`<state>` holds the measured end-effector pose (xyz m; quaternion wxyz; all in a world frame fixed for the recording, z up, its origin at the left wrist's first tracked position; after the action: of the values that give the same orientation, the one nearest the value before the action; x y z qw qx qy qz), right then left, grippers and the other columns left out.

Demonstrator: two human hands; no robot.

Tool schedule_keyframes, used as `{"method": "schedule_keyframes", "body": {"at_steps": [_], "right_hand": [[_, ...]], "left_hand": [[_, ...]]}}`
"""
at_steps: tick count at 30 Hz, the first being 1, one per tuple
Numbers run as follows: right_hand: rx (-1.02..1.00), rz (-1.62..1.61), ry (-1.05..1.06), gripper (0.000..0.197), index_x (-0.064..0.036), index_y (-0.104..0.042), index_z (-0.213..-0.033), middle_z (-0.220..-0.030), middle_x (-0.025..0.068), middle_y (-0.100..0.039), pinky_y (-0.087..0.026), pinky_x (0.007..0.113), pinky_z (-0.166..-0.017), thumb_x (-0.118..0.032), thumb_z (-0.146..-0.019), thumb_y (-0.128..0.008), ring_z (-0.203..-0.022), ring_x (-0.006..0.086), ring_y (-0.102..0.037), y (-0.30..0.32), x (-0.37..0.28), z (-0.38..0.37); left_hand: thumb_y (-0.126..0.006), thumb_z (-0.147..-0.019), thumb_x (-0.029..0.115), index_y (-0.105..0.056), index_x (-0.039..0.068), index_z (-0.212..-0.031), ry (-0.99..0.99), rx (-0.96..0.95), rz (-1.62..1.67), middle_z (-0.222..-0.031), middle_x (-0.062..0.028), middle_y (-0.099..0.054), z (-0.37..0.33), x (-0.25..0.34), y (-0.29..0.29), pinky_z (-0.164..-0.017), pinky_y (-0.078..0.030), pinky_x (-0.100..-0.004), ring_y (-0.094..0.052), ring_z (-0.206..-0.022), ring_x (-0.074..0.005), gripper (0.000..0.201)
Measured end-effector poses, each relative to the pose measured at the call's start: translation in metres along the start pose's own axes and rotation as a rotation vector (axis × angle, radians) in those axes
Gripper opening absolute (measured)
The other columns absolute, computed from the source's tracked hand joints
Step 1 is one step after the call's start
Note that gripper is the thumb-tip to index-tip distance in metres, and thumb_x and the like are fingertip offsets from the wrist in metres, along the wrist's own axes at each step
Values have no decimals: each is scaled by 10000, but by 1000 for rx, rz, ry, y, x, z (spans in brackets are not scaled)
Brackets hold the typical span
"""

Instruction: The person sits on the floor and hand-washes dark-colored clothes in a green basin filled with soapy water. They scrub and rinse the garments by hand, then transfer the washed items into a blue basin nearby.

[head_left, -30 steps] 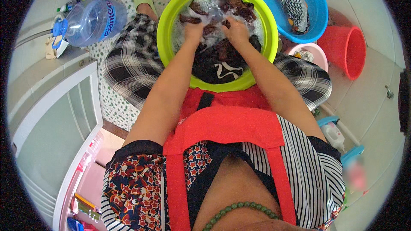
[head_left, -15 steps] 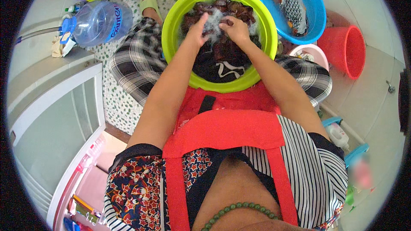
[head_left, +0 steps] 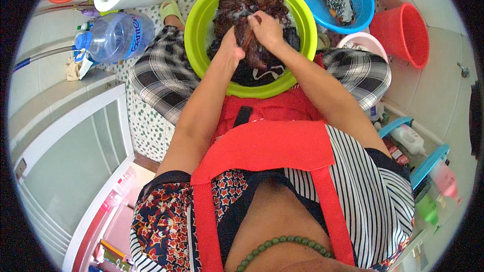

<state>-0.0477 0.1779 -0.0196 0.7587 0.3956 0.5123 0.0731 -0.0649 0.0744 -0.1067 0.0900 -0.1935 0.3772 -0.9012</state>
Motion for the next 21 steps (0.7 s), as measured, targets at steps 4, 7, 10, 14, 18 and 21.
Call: {"method": "schedule_keyframes", "body": {"at_steps": [4,7,10,14,18,21], "right_hand": [[-138,-68,285,287,-126,-642,-915,-869,141,-655,-499,469,-748,-390,-813,-596,-821,354,-634,-4,-74,59],[-101,-119,410,256,-141,-643,-891,-860,126,-636,-497,467,-757,-377,-804,-596,-820,338,-634,-17,-82,68],[-74,-70,35,316,-135,-642,-931,-838,134,-653,-498,464,-738,-425,-817,-589,-840,346,-629,-15,3,-3],[-96,18,-49,366,-152,-632,-996,-832,122,-655,-498,451,-736,-466,-809,-612,-850,337,-628,3,13,-8],[8,174,166,455,-213,-590,-1121,-952,131,-628,-504,451,-713,-488,-766,-662,-837,336,-629,-2,22,-12],[5,296,170,483,-214,-585,-1137,-915,136,-629,-505,455,-672,-500,-757,-667,-749,347,-633,-16,46,-13]], "left_hand": [[-446,-923,292,-608,107,-1032,-15,-105,136,-985,-88,-643,23,15,-6,-845,-497,-411,-612,-926,-242,269],[-374,-946,318,-572,89,-1106,-210,21,26,-1084,-95,-614,-1,11,37,-873,-479,-431,-593,-973,-259,342],[-351,-959,312,-559,66,-1159,-23,219,62,-1153,-111,-600,11,7,9,-894,-467,-447,-582,-1037,-264,380],[-580,-871,408,-526,-24,-1157,-118,285,-110,-1145,-179,-587,23,38,5,-904,-457,-459,-585,-1028,-295,521],[-736,-717,498,-488,-136,-1153,-225,572,-797,-1171,-278,-547,-19,72,95,-864,-467,-460,-590,-1017,-350,808],[-765,-658,531,-613,-142,-950,-269,725,-1435,-1018,-305,-613,-2,81,50,-761,-485,-460,-628,-882,-411,750]]}}
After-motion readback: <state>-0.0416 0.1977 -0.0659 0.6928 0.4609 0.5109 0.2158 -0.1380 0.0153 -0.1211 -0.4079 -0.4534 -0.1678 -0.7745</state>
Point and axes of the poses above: each hand's wrist, its own z-axis away from the middle knuckle, its own y-axis out of the back of the hand, x = y × z, the point moved 9 cm from there along -z, towards the middle knuckle
